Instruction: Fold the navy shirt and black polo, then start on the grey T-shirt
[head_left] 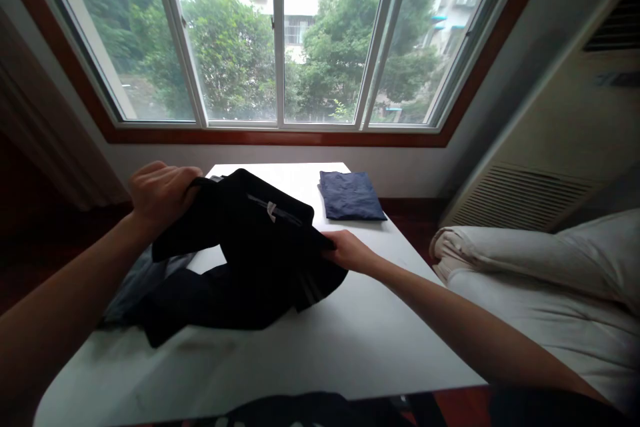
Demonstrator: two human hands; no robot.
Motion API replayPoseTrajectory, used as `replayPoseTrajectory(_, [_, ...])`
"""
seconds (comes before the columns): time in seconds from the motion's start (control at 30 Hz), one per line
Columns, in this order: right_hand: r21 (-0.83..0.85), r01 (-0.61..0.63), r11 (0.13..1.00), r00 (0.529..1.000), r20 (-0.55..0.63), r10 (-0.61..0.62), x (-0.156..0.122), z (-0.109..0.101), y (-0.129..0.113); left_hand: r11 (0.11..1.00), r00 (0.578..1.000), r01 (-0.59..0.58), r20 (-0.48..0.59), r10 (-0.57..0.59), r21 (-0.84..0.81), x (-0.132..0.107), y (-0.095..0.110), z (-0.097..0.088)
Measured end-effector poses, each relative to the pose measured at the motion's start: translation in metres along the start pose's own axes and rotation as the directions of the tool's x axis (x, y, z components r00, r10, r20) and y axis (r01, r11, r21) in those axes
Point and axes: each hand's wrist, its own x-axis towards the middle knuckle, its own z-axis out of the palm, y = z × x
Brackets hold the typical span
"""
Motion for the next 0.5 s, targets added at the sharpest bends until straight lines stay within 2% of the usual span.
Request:
replayPoseTrajectory(0.07, [-0.035,-0.055,0.998,0.996,-0.076,0.052,0.000,-0.003,0.015,1.000,0.999,0.004,-0.036,-0.005,-0.016,-0.005,-0.006,-0.012])
replayPoseTrajectory(0.13, [0.007,-0.074,0.997,0.983,-0.169,0.075,0.002,-0.008,0.026,0.996,0.996,0.082,-0.039,-0.083,-0.019,-0.012,-0.013,-0.022])
replayPoseTrajectory(0.23, [0.297,-0.025,0.955,0.951,-0.288,0.114,0.005,-0.019,0.024,0.968,0.968,0.250,0.005,-0.250,0.008,-0.021,-0.025,-0.028])
replayPoseTrajectory(0.3, [0.483,0.040,0.875,0.918,-0.363,0.159,0.007,-0.031,0.011,0.940,0.940,0.335,0.045,-0.338,0.059,-0.024,-0.032,-0.029])
replayPoseTrajectory(0.33, [0.523,0.074,0.849,0.895,-0.410,0.175,0.007,-0.039,0.002,0.928,0.928,0.361,0.062,-0.366,0.089,-0.024,-0.034,-0.029])
replayPoseTrajectory(0.4, [0.474,0.141,0.869,0.837,-0.527,0.151,0.007,-0.059,-0.018,0.910,0.911,0.391,0.082,-0.404,0.140,-0.019,-0.038,-0.032])
replayPoseTrajectory(0.43, [0.385,0.172,0.907,0.804,-0.586,0.097,0.006,-0.071,-0.029,0.905,0.907,0.398,0.086,-0.413,0.152,-0.014,-0.041,-0.036])
replayPoseTrajectory(0.5, [0.094,0.216,0.972,0.741,-0.664,-0.101,0.005,-0.095,-0.051,0.900,0.904,0.408,0.075,-0.422,0.153,-0.001,-0.050,-0.049])
